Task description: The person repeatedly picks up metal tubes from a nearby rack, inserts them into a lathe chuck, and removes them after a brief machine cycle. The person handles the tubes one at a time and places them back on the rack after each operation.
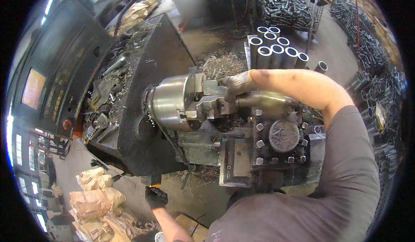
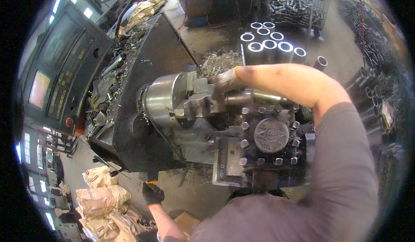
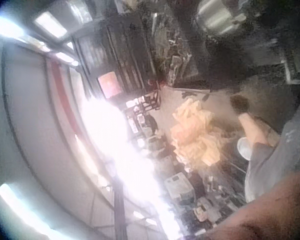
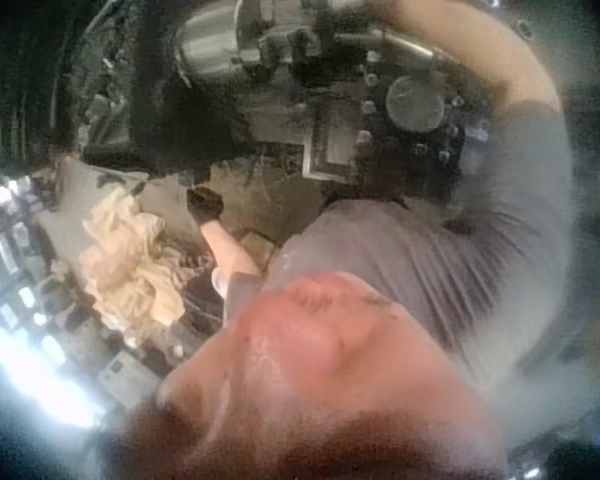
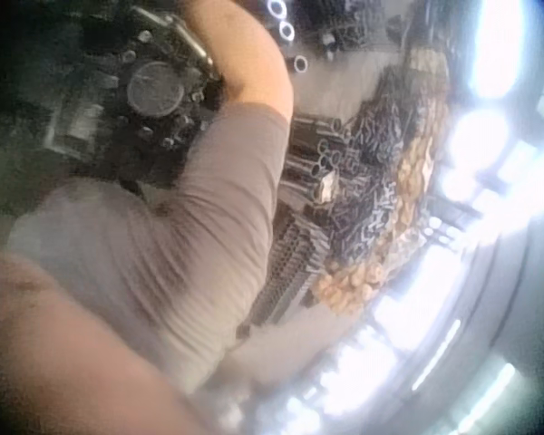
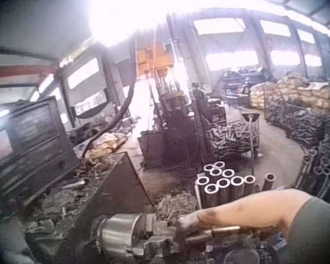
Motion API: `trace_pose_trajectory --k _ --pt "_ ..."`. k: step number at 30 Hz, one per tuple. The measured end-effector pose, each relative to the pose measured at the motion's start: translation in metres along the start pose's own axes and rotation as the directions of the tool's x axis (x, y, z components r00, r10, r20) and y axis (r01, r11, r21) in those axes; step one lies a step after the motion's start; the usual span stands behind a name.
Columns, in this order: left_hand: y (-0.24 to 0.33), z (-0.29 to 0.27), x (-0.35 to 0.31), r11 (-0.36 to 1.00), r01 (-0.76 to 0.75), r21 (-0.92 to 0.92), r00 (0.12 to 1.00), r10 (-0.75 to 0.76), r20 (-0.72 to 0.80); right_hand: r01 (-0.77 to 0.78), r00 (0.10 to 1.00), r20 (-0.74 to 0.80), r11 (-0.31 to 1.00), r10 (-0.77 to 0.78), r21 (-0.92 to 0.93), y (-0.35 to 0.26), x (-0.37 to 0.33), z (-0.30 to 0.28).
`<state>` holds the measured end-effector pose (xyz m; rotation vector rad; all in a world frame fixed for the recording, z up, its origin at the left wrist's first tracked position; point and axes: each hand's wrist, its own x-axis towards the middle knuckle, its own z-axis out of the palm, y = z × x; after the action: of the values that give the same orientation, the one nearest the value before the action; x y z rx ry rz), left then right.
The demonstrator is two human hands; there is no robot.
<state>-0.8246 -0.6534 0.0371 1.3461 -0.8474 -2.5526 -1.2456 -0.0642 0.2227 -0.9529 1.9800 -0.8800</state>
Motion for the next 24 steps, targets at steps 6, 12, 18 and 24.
trace_pose_trajectory --k 6,12,18,24 --pt "-0.005 0.005 -0.006 0.999 -0.023 0.031 0.998 0.022 0.053 0.059 0.986 0.160 0.822 0.039 -0.566 0.007 -0.048 0.005" --pt "-0.002 0.003 -0.007 0.999 0.018 0.036 0.995 -0.022 0.096 -0.488 0.868 -0.024 0.860 0.496 0.150 -0.082 -0.038 0.020" --pt "-0.019 -0.007 0.018 0.796 -0.421 0.436 0.896 0.439 0.063 -0.447 0.865 -0.460 0.721 0.198 -0.529 -0.012 -0.097 0.022" --pt "-0.019 0.057 -0.059 0.499 -0.402 0.768 0.575 0.790 -0.212 -0.582 0.813 -0.514 0.405 0.273 -0.706 0.055 -0.140 0.038"
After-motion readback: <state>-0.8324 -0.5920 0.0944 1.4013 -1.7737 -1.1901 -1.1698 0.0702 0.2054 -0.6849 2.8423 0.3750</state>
